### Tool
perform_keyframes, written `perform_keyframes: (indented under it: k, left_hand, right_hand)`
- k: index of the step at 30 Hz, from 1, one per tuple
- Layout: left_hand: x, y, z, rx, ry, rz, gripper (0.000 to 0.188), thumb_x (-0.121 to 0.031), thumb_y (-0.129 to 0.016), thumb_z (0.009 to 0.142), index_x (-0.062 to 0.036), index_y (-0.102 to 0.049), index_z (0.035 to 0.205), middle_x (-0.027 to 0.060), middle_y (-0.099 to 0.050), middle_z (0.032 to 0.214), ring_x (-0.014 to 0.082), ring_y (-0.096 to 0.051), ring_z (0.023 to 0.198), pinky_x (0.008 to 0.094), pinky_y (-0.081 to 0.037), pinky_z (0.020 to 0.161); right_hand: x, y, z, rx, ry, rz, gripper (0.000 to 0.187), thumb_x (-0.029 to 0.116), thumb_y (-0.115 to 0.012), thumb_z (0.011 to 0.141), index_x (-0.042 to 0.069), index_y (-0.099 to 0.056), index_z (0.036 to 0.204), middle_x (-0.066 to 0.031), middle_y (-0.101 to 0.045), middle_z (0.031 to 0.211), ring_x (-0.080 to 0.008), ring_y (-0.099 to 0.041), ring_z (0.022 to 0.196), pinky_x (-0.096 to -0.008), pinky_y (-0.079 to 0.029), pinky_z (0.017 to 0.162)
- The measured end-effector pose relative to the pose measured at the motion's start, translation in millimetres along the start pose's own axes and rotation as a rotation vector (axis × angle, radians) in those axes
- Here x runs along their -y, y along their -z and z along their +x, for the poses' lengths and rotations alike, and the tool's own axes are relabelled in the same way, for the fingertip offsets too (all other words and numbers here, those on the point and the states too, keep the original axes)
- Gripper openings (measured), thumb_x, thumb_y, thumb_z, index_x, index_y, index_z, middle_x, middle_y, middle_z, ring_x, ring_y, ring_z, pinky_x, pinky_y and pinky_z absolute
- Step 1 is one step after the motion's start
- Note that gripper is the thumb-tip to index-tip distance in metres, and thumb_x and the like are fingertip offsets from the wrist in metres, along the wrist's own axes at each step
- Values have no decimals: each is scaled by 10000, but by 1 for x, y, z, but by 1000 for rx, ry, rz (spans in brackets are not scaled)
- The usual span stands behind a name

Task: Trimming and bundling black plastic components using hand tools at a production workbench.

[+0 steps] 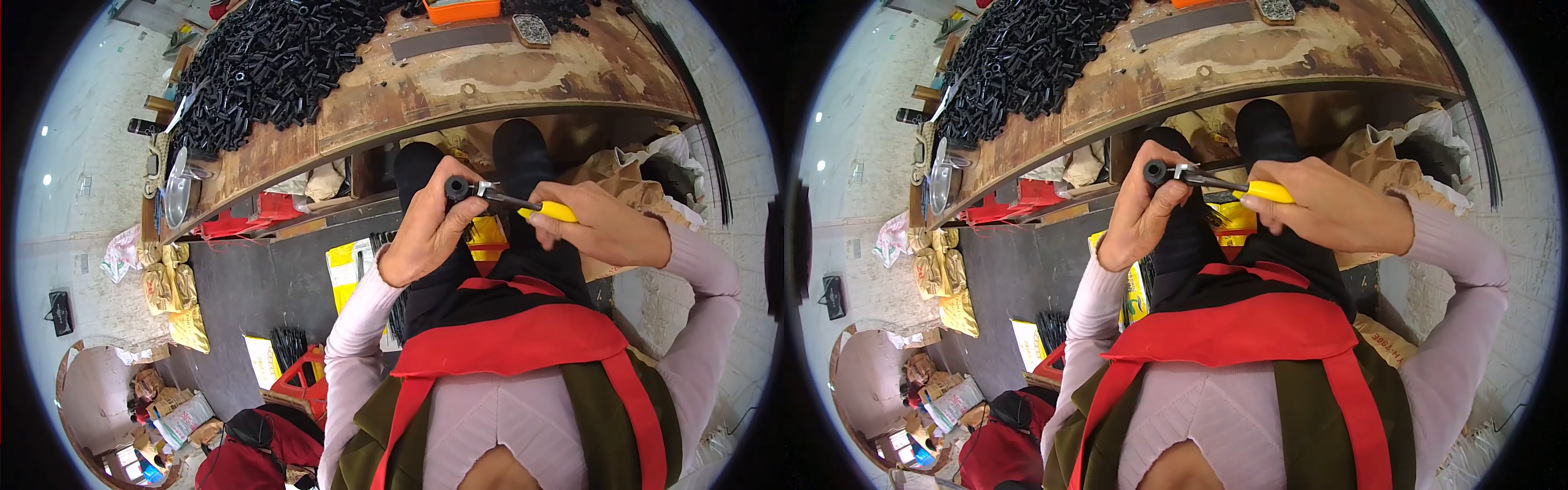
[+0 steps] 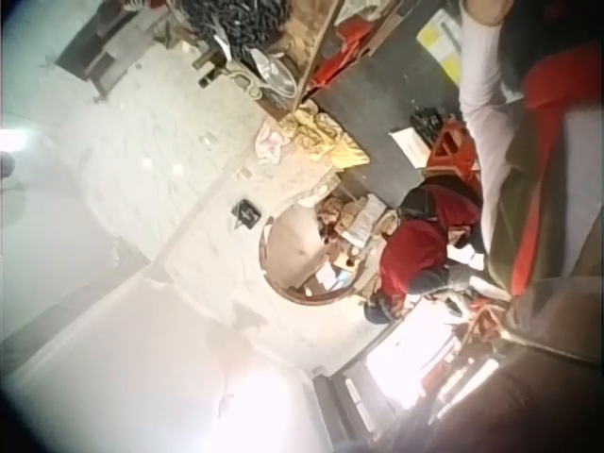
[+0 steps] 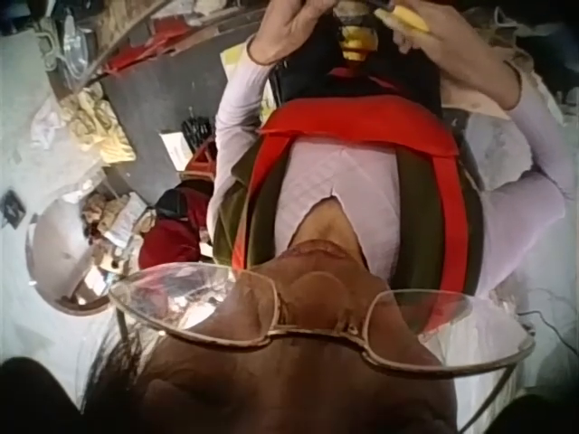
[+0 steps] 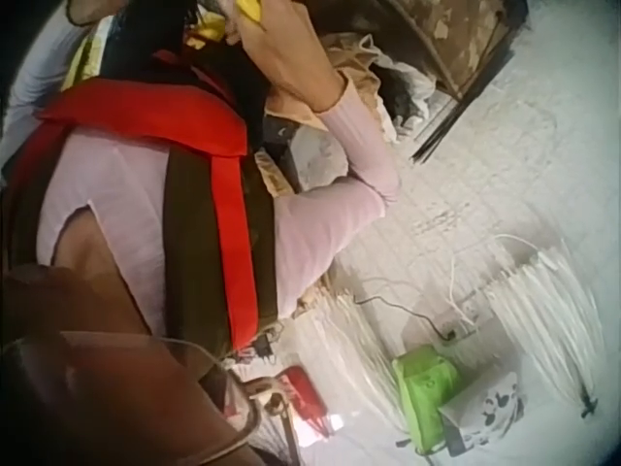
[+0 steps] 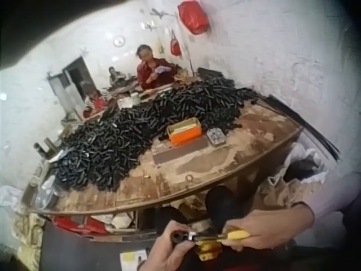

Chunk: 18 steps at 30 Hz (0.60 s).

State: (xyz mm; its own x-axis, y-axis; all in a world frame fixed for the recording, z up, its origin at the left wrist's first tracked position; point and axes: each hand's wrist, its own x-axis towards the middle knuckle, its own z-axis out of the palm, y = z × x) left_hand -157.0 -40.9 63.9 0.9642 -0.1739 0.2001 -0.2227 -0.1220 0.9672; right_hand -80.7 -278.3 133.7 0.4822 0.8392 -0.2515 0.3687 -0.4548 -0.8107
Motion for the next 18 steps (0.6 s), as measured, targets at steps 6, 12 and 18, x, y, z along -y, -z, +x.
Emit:
perform_keyframes:
  k: [6, 12, 18]
  left_hand:
    - [2, -5, -5, 56, 35, 91, 159, -52, -537, 913, -23, -487, 1062, 44, -492, 896, 104, -466, 767, 239, -399, 698]
    - [51, -9, 8, -259, 114, 56, 244, -98, -453, 985, -11, -494, 1209, 3, -494, 767, 77, -456, 679, 220, -387, 626]
    - [46, -11, 13, -338, 97, -111, 238, -125, -440, 1012, 13, -476, 1202, -8, -422, 747, 70, -413, 655, 220, -371, 598]
  right_hand:
    - [-21, -9, 2, -1, -49, 129, 332, 307, -591, 956, 6, -593, 817, -74, -565, 593, -190, -553, 526, -340, -429, 523]
    - [-93, 5, 40, -381, 231, -398, 212, 163, -675, 809, 62, -593, 977, -135, -632, 836, -352, -625, 784, -423, -483, 651]
    - [-165, 123, 116, -745, 93, -676, 200, 124, -616, 804, 53, -640, 990, -159, -664, 894, -374, -631, 828, -457, -497, 723]
